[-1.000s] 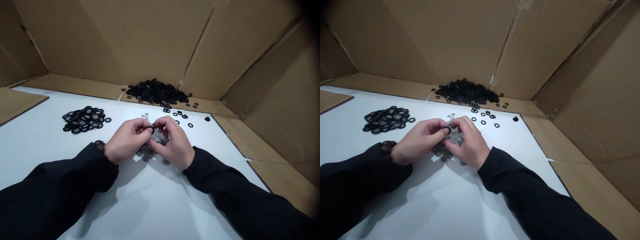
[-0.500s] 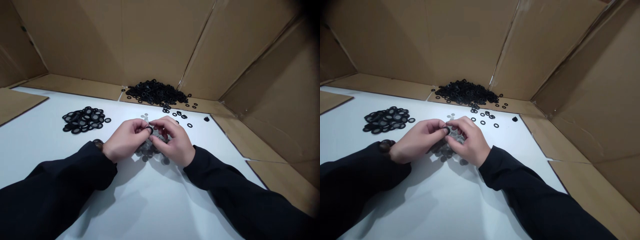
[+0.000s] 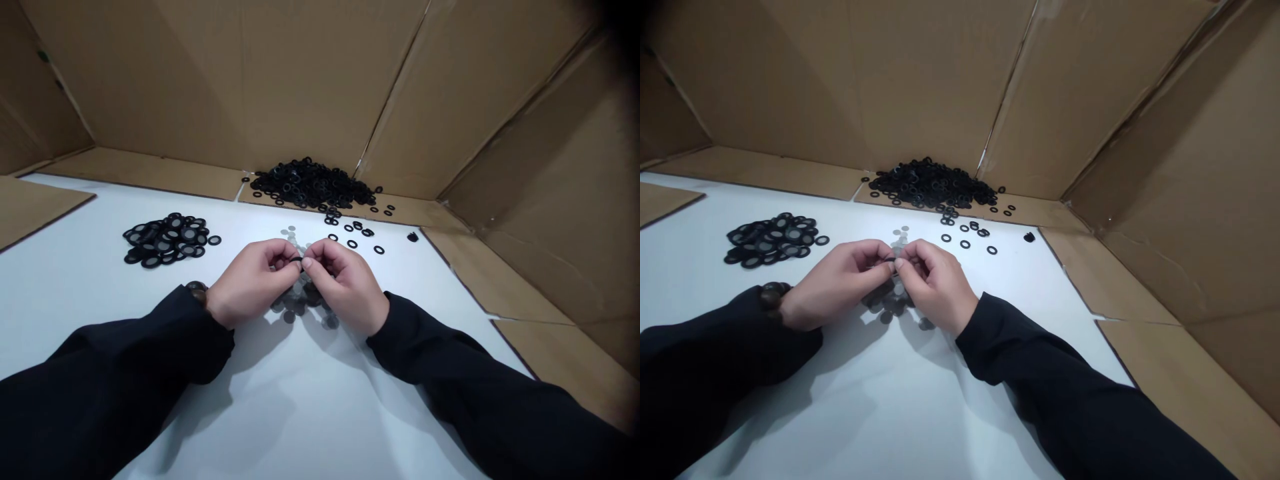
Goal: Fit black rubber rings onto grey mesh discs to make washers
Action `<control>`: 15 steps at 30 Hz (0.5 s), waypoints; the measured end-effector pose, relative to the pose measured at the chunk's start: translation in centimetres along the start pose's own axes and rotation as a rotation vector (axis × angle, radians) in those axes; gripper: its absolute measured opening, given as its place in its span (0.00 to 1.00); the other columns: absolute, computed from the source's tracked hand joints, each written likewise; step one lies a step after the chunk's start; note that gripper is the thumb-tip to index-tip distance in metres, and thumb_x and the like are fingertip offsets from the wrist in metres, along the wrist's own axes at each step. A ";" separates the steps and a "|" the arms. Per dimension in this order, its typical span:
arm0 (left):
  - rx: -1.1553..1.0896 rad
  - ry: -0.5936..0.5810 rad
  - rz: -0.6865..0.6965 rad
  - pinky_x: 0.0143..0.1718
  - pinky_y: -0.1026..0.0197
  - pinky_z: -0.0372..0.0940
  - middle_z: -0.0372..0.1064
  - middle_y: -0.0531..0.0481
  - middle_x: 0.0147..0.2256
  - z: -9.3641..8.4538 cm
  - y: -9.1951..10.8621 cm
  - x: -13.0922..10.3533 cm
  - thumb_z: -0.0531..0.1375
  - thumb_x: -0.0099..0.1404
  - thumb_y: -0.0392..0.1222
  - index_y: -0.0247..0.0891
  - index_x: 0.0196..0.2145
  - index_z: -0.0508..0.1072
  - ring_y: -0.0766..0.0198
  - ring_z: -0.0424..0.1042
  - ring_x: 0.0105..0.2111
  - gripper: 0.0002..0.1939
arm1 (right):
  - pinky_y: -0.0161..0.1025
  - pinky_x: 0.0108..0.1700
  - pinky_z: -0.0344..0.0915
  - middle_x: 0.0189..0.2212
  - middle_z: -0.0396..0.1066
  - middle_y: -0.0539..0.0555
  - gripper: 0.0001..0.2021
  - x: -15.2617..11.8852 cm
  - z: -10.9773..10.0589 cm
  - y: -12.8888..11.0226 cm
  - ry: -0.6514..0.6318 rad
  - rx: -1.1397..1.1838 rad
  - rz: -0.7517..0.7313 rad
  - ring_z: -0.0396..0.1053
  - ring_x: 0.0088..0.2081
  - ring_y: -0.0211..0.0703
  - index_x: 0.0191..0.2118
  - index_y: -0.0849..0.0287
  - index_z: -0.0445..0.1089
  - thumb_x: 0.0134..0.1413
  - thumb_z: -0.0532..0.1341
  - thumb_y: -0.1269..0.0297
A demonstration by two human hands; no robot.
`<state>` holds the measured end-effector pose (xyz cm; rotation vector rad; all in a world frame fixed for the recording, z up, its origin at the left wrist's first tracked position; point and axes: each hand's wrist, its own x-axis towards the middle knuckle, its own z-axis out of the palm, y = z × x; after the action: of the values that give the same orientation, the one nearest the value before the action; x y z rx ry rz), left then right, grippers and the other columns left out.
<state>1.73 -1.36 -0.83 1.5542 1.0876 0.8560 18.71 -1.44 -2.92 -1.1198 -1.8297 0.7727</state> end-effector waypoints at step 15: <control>-0.099 -0.054 -0.070 0.22 0.68 0.57 0.64 0.55 0.23 0.2 0.7 0.0 0.59 0.61 0.40 0.35 0.31 0.69 0.70 0.63 0.21 0.05 | 0.42 0.38 0.68 0.40 0.64 0.55 0.11 0.2 -0.2 0.2 0.104 -0.256 -0.382 0.65 0.39 0.43 0.40 0.55 0.66 0.50 0.63 0.71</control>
<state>2.08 -1.53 -0.17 1.4410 1.0394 0.8047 18.88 -1.21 -2.96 -0.9040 -2.0093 0.2596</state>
